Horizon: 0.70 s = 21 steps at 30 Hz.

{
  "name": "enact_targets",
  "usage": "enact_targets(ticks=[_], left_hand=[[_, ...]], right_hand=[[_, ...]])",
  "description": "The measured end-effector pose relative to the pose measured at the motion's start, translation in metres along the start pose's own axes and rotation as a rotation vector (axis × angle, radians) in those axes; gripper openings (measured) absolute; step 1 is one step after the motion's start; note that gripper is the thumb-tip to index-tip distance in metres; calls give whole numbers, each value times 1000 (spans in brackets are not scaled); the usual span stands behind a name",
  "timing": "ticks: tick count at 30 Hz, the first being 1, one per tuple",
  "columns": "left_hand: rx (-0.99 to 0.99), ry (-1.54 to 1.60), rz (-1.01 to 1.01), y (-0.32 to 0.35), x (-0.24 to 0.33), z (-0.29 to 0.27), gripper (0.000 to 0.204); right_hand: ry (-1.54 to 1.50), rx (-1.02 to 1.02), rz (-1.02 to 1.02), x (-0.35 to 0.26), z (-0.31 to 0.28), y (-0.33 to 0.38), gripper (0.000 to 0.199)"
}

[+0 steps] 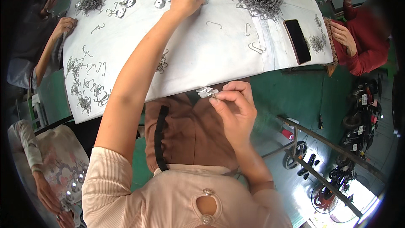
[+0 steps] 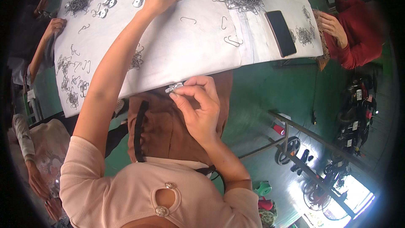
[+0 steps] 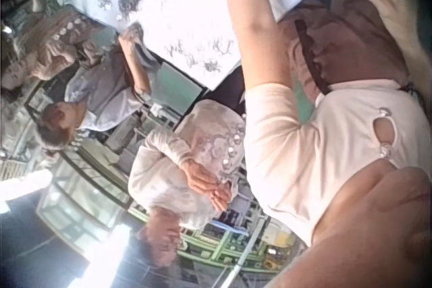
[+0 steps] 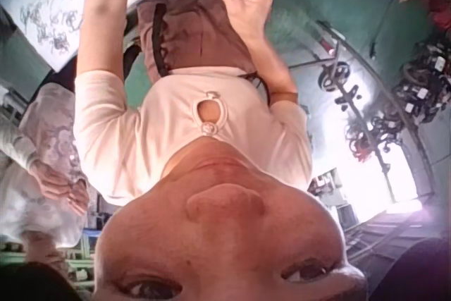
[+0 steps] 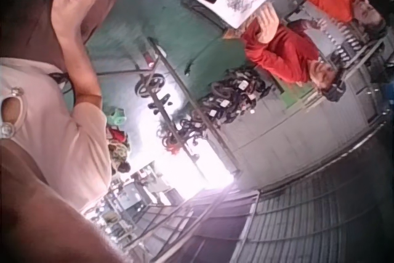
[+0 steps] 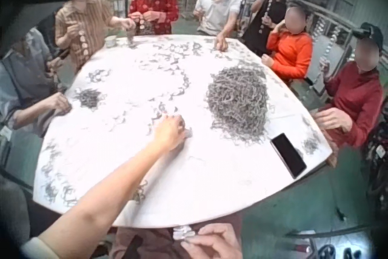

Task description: The person repeatedly picks up small metal hooks and round metal discs from a table, then fastens them together by hand. The assembled units are placed onto a vertical metal rack. Other people at the table perform similar assembly work.

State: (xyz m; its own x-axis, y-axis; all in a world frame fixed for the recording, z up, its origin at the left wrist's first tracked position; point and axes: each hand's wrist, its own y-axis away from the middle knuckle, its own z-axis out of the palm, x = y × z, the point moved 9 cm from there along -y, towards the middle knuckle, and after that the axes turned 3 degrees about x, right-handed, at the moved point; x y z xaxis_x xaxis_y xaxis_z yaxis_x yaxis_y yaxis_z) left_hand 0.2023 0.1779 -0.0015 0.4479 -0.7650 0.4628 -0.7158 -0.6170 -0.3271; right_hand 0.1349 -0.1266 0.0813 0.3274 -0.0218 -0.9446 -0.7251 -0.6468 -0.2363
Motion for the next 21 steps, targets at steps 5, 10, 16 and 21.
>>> enact_targets(ticks=[5,10,16,21], left_hand=[[-43,332,-16,20,19,-5,23],[-246,681,-121,99,70,-57,22],[-417,952,-312,178,105,-85,19],[-385,851,-292,192,112,-98,20]], right_hand=[[-4,0,-32,1,0,4,12],[-6,30,-37,7,-2,7,11],[38,78,-9,14,-3,8,11],[105,86,-32,15,-4,7,12]])
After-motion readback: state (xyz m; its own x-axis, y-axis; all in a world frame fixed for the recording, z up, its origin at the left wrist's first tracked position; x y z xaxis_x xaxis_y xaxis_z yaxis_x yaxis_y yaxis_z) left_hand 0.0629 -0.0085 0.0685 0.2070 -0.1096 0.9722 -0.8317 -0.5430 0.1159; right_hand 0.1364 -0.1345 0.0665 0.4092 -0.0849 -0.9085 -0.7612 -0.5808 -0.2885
